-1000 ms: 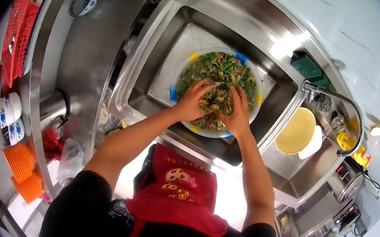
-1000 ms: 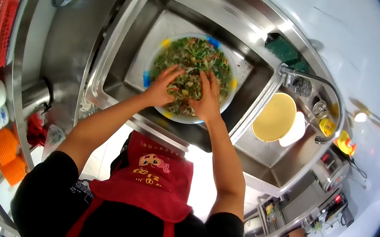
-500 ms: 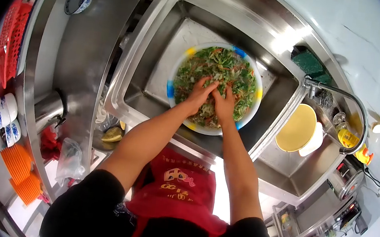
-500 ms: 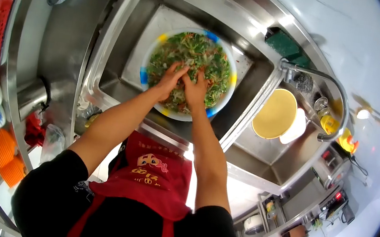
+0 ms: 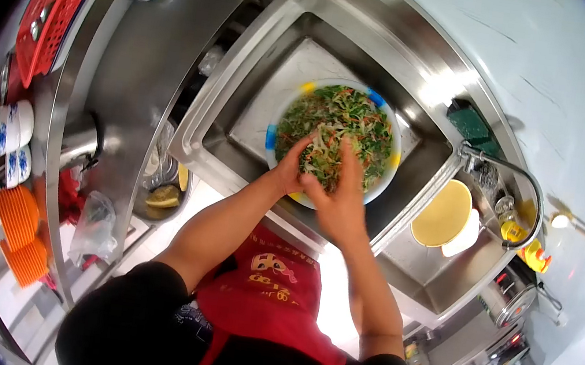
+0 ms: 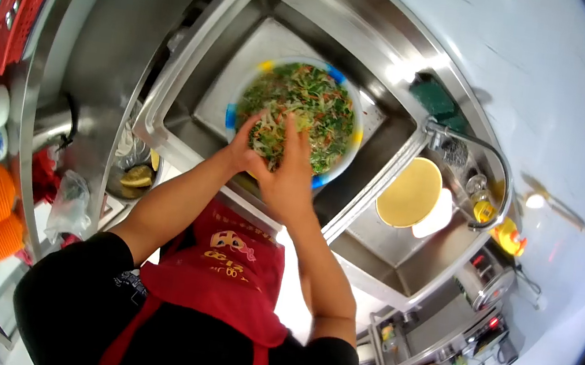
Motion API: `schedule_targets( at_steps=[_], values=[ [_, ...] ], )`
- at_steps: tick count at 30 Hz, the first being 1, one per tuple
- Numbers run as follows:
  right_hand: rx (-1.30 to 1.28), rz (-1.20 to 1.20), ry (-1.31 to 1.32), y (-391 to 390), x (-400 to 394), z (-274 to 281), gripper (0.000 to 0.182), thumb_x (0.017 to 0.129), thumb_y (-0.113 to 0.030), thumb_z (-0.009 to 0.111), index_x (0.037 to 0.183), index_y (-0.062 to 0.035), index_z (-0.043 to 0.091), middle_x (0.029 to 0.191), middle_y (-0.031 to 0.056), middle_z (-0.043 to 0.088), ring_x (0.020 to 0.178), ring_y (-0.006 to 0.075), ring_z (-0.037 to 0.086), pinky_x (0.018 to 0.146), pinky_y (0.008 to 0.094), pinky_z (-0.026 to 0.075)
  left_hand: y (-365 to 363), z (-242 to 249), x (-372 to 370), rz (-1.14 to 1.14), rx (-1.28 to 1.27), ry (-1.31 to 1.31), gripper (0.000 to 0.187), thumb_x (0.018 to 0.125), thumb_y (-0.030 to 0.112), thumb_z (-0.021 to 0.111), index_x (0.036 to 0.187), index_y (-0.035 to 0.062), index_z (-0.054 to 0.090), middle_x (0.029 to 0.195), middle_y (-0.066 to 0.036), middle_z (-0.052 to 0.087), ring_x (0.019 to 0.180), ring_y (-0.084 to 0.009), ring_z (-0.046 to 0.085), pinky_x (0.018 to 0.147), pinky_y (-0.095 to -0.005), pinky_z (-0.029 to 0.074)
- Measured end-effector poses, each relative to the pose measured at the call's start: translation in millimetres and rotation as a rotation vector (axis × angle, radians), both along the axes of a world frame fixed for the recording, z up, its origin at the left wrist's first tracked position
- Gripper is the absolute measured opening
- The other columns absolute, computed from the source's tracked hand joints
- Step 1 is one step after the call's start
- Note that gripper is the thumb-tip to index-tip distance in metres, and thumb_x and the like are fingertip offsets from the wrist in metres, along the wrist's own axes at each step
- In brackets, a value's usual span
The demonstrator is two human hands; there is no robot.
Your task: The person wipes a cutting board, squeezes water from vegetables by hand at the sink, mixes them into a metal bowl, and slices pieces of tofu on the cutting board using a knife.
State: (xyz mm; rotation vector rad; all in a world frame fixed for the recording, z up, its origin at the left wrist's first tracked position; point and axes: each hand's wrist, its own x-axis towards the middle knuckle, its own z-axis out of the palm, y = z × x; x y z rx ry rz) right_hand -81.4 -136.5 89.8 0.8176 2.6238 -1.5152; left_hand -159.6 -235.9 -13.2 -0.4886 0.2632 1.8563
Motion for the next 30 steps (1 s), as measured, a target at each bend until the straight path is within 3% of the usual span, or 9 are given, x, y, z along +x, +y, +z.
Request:
schedule_targets(
  at_steps=[2, 3, 6, 9, 12, 18, 20, 27, 30],
  values=[
    [-0.169, -0.027, -0.055, 24, -6, 24, 0.075, 0.083, -0.032, 0.069, 0.144, -0.0042, 0.035, 0.130, 0.0241, 0.048, 0.119, 0.0369, 0.050, 0.100, 0.0414, 0.041, -5, -4, 0, -0.012, -0.037, 0.014, 0.052, 0.094, 0.046, 0.049, 0.134, 0.0113, 0.050, 0.130, -0.010, 0.057, 0.116, -0.0253, 0.056, 0.100, -0.0421, 0.045],
    [-0.066, -0.052, -0.032, 36, -6, 8, 0.069, 0.085, -0.032, 0.067, 0.142, -0.0037, 0.038, 0.131, 0.0221, 0.048, 0.119, 0.0350, 0.051, 0.100, 0.0403, 0.041, -4, -3, 0, -0.051, -0.072, 0.030, 0.052, 0.093, 0.046, 0.050, 0.132, 0.0117, 0.051, 0.128, -0.009, 0.058, 0.114, -0.0248, 0.058, 0.098, -0.0420, 0.047],
    [-0.402, -0.197, -0.063, 47, -16, -32, 0.064, 0.086, -0.034, 0.066, 0.138, -0.0049, 0.045, 0.132, 0.0209, 0.048, 0.123, 0.0331, 0.048, 0.102, 0.0380, 0.039, 13, 3, 8, -0.033, -0.186, 0.006, 0.053, 0.091, 0.048, 0.054, 0.129, 0.0126, 0.054, 0.122, -0.008, 0.061, 0.109, -0.0235, 0.061, 0.093, -0.0403, 0.050],
    [-0.284, -0.100, 0.017, 32, -21, -40, 0.062, 0.086, -0.039, 0.066, 0.135, -0.0057, 0.049, 0.134, 0.0213, 0.046, 0.128, 0.0334, 0.043, 0.105, 0.0380, 0.035, 23, 14, 1, 0.023, -0.234, 0.002, 0.055, 0.092, 0.049, 0.053, 0.132, 0.0111, 0.050, 0.126, -0.008, 0.057, 0.113, -0.0217, 0.057, 0.097, -0.0367, 0.046],
    [-0.025, -0.066, 0.182, 8, -1, -27, 0.065, 0.084, -0.043, 0.066, 0.134, -0.0044, 0.051, 0.134, 0.0217, 0.046, 0.128, 0.0373, 0.041, 0.106, 0.0417, 0.032, 24, 42, 11, 0.125, -0.486, 0.596, 0.054, 0.097, 0.044, 0.047, 0.133, 0.0046, 0.047, 0.134, -0.013, 0.045, 0.126, -0.0211, 0.041, 0.106, -0.0335, 0.031],
    [-0.070, -0.224, 0.278, 3, 10, -7, 0.049, 0.088, -0.031, 0.062, 0.124, 0.0020, 0.056, 0.124, 0.0208, 0.053, 0.112, 0.0324, 0.053, 0.096, 0.0394, 0.040, 30, 98, 40, 0.204, -0.875, 1.055, 0.046, 0.098, 0.037, 0.046, 0.126, -0.0001, 0.050, 0.118, -0.019, 0.050, 0.114, -0.0301, 0.047, 0.101, -0.0366, 0.035],
    [-0.033, -0.219, 0.355, 6, 7, -1, 0.038, 0.091, -0.025, 0.059, 0.117, 0.0024, 0.058, 0.108, 0.0162, 0.060, 0.097, 0.0272, 0.057, 0.087, 0.0373, 0.044, 33, 105, 44, 0.253, -0.861, 1.052, 0.042, 0.097, 0.034, 0.048, 0.122, 0.0002, 0.051, 0.116, -0.019, 0.050, 0.112, -0.0303, 0.048, 0.099, -0.0371, 0.036],
    [0.005, -0.118, 0.335, 20, 16, 18, 0.028, 0.096, -0.023, 0.052, 0.107, 0.0024, 0.057, 0.104, 0.0150, 0.062, 0.091, 0.0203, 0.058, 0.085, 0.0334, 0.046, 34, 112, 43, 0.362, -0.794, 1.040, 0.026, 0.092, 0.021, 0.056, 0.106, -0.0008, 0.054, 0.100, -0.018, 0.055, 0.095, -0.0302, 0.052, 0.087, -0.0393, 0.041],
    [0.232, -0.049, 0.356, 26, 15, 15, 0.027, 0.088, -0.021, 0.055, 0.097, 0.0041, 0.059, 0.093, 0.0171, 0.064, 0.082, 0.0253, 0.060, 0.078, 0.0351, 0.047, 34, 108, 42, 0.417, -0.838, 1.323, 0.024, 0.089, 0.017, 0.057, 0.105, -0.0007, 0.054, 0.097, -0.018, 0.055, 0.092, -0.0298, 0.053, 0.084, -0.0398, 0.041]
  ],
)
